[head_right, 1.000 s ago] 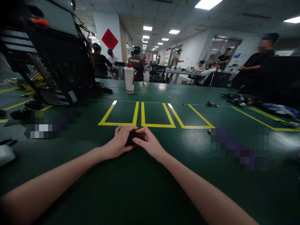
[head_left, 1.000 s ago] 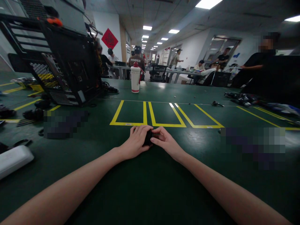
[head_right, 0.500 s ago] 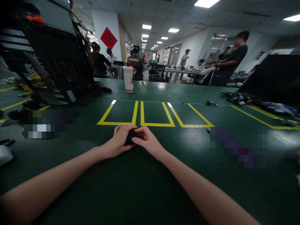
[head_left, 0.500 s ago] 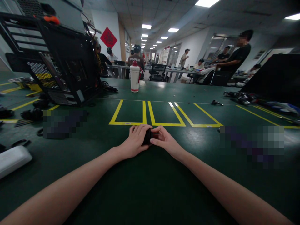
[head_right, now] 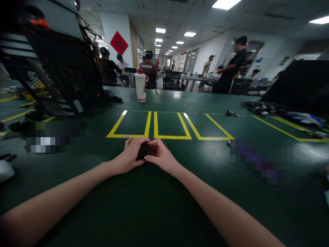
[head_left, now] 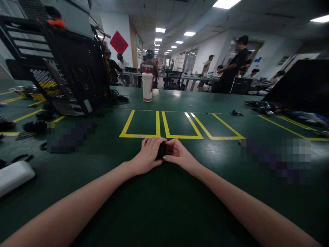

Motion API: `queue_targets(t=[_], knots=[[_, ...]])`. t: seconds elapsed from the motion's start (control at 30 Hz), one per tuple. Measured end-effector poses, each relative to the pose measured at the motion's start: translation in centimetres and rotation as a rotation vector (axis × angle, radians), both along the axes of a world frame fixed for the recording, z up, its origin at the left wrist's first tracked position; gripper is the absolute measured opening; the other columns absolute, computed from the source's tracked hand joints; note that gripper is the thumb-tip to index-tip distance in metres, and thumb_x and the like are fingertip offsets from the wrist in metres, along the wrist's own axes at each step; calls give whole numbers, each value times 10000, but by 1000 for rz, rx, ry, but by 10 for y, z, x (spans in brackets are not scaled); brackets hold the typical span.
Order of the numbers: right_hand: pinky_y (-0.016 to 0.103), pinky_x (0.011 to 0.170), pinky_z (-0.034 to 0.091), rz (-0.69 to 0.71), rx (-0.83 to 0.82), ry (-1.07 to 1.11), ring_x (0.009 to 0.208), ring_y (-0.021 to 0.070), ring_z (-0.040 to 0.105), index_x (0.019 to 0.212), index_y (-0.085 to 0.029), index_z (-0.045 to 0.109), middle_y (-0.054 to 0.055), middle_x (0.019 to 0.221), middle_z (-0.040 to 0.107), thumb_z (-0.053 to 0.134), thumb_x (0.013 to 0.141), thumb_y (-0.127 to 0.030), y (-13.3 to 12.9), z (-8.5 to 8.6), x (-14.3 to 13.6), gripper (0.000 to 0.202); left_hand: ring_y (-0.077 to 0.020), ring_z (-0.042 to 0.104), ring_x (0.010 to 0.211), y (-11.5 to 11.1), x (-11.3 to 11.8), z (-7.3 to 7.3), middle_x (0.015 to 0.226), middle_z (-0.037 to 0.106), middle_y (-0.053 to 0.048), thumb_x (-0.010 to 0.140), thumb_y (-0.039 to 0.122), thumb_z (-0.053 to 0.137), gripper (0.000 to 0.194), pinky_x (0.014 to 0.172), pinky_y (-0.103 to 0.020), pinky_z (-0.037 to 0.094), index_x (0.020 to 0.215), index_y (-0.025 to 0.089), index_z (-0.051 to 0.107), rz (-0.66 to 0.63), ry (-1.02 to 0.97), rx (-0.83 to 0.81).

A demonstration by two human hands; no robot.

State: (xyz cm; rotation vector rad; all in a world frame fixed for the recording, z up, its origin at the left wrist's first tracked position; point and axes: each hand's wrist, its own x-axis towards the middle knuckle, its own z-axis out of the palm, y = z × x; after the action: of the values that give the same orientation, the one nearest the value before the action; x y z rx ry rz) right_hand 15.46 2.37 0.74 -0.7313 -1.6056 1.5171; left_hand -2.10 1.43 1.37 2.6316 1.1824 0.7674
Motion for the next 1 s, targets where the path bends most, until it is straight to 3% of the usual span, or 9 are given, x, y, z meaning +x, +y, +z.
queue_targets(t=[0.23,0.4,0.67,0.83,1.0], knots=[[348,863,420,-69,3,-27,949,150,522,908,-224,481,8,977,521,589,727,-227,-3,2,-3,210,-238,370,1117,0,0,1,1181,411,-82,733,195,552,562,958,-436,218,1206,212,247,-5,-1,-1],[361,900,401,-91,-28,-65,992,161,502,974,-215,481,26,1015,521,583,727,-232,-3,5,-3,268,-241,368,1122,-1,0,1,1188,410,-78,732,204,562,566,962,-440,214,1203,218,249,1,-5,-3],[374,950,359,9,-2,-3,1015,153,499,935,-225,464,10,1024,509,653,657,-170,-3,5,0,340,-249,365,1129,-1,0,2,1197,402,-78,716,184,565,581,968,-450,208,1202,225,250,-3,-8,-17],[358,891,401,-66,11,-38,965,150,513,911,-224,487,9,975,526,583,730,-239,-3,3,-2,206,-237,376,1117,-1,-1,3,1181,412,-78,734,199,558,558,961,-435,223,1203,217,255,-6,-7,-9],[359,903,392,-106,-19,-71,981,155,507,966,-215,491,24,1003,533,585,725,-229,-1,4,-3,259,-244,382,1111,0,0,1,1178,416,-76,726,206,570,560,955,-444,226,1195,222,264,8,-4,5]])
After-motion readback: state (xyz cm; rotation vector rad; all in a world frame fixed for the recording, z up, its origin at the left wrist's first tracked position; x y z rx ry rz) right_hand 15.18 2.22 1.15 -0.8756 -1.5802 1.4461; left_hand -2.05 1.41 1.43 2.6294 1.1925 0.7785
